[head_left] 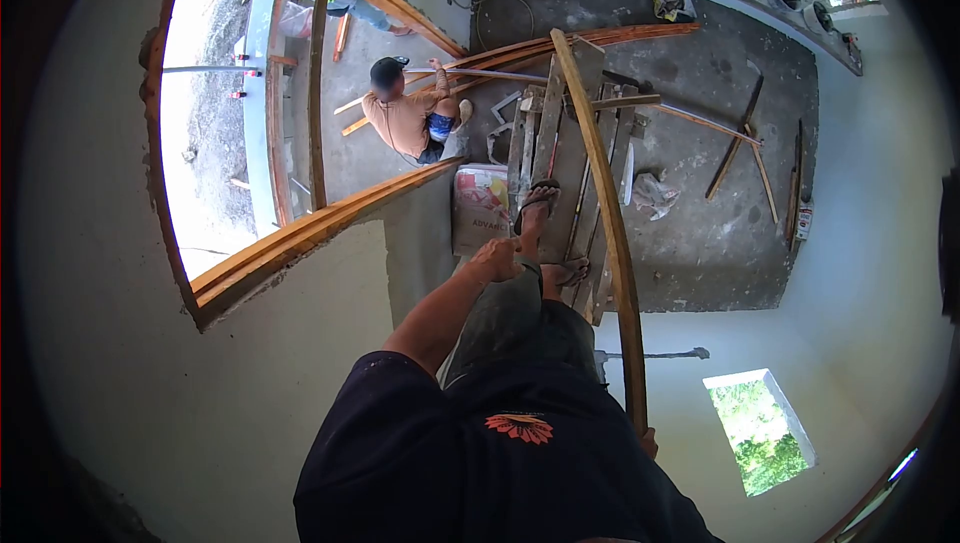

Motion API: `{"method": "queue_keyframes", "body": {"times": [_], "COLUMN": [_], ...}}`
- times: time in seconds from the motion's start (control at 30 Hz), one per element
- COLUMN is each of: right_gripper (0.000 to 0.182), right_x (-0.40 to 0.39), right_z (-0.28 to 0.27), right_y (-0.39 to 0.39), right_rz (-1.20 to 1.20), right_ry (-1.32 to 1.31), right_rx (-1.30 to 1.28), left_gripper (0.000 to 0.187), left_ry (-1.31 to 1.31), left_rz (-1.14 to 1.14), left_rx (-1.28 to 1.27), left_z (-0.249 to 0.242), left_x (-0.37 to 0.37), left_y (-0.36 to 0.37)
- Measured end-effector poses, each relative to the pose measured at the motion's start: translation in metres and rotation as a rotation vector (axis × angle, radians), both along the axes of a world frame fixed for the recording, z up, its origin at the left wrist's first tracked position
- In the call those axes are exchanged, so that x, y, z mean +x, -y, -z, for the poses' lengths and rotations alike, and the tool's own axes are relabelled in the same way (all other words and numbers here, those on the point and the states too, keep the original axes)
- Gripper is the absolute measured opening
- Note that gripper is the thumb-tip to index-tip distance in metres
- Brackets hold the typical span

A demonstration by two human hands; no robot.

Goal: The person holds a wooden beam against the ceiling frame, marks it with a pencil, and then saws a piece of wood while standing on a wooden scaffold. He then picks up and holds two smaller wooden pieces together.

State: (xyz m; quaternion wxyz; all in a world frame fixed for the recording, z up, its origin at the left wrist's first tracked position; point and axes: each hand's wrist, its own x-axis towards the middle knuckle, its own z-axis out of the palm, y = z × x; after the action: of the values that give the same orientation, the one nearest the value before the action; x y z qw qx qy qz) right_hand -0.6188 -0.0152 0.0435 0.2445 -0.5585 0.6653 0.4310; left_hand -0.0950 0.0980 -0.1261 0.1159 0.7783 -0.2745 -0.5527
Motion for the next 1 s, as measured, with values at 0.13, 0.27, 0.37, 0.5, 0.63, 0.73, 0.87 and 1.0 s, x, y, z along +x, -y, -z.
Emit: {"method": "queue_keyframes", "body": {"times": [0.13,0.27,0.37,0.5,0.63,0.73,0.87,1.0], "right_gripper": [0.072,0.074,0.077,0.078,0.077,0.073,0.067,0.065], "right_x": [-0.002,-0.012,-0.019,-0.020,-0.023,-0.029,-0.025,-0.035], "right_z": [-0.003,0.004,0.011,0.011,0.011,0.013,0.010,0.014], "right_y": [0.003,0.001,0.002,0.004,0.007,0.006,0.015,0.021], "right_rz": [-0.038,-0.026,0.033,0.010,-0.029,-0.092,-0.071,-0.082], "right_ry": [0.004,-0.006,-0.001,0.009,0.008,0.043,0.055,0.077], "right_rx": [0.061,0.072,0.079,0.114,0.156,0.175,0.202,0.217], "left_gripper": [0.053,0.055,0.055,0.056,0.056,0.056,0.057,0.055], "left_ry": [-0.020,-0.015,-0.017,-0.032,-0.037,-0.039,-0.042,-0.069], "left_rz": [0.005,0.016,0.014,0.007,0.016,-0.008,-0.043,-0.068], "left_rx": [-0.003,0.029,0.031,0.039,0.055,0.070,0.041,0.049], "left_z": [0.001,0.000,0.001,0.000,-0.007,-0.007,0.005,0.002], "left_x": [0.000,0.001,0.001,0.000,0.000,-0.003,-0.008,-0.005], "left_y": [-0.002,0.000,0.000,0.000,0.002,-0.002,-0.012,-0.014]}}
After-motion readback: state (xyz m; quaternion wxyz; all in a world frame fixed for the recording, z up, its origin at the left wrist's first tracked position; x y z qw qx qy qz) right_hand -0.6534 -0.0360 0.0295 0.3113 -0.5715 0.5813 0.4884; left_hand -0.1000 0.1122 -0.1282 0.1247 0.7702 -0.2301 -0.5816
